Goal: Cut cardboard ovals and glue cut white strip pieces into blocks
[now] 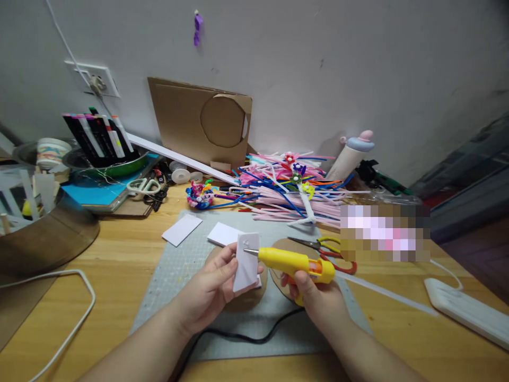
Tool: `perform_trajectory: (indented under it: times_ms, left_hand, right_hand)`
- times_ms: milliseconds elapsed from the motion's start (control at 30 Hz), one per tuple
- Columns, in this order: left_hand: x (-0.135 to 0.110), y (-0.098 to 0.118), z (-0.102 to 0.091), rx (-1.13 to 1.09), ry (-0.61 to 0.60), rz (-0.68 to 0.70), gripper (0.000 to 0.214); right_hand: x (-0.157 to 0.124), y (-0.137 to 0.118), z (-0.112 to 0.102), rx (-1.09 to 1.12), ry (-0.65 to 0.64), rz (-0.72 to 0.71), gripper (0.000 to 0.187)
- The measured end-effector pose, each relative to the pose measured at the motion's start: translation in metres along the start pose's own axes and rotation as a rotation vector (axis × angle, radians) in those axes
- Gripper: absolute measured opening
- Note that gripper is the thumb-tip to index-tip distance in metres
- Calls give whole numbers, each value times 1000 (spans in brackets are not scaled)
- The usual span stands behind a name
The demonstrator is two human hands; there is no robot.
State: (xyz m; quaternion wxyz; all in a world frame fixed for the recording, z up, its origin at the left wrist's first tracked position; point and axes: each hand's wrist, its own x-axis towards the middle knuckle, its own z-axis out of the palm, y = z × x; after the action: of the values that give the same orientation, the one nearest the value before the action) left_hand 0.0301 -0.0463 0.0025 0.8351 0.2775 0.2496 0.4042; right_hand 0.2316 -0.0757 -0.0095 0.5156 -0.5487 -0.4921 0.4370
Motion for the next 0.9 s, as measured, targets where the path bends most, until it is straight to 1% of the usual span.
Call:
perform_trajectory:
  times_ms: [100, 200, 300, 533, 700, 767, 900]
  left_hand:
    - [-1, 0, 1, 4, 6, -5, 36]
    - [-2, 1, 3, 18, 10, -7, 36]
    - [-2, 2, 4, 23, 11, -14, 36]
    - [-2, 3, 4, 18, -11, -4, 36]
    - [-1, 4, 4, 11, -12, 18, 32]
    - [-1, 4, 3, 5, -6, 26, 33]
    - [0, 4, 0, 4, 18, 34, 34]
  right_hand:
    - [-1, 4, -1, -16, 40, -63, 40]
    - [0, 3, -1, -46, 74, -59, 35]
    - [2, 0, 0, -64, 69, -42, 36]
    - [4, -1, 0, -118, 69, -81, 37]
    - [6, 0, 0, -140, 118, -115, 36]
    - [7, -3, 0, -182, 143, -133, 35]
    - [9, -13, 4, -189, 124, -141, 29]
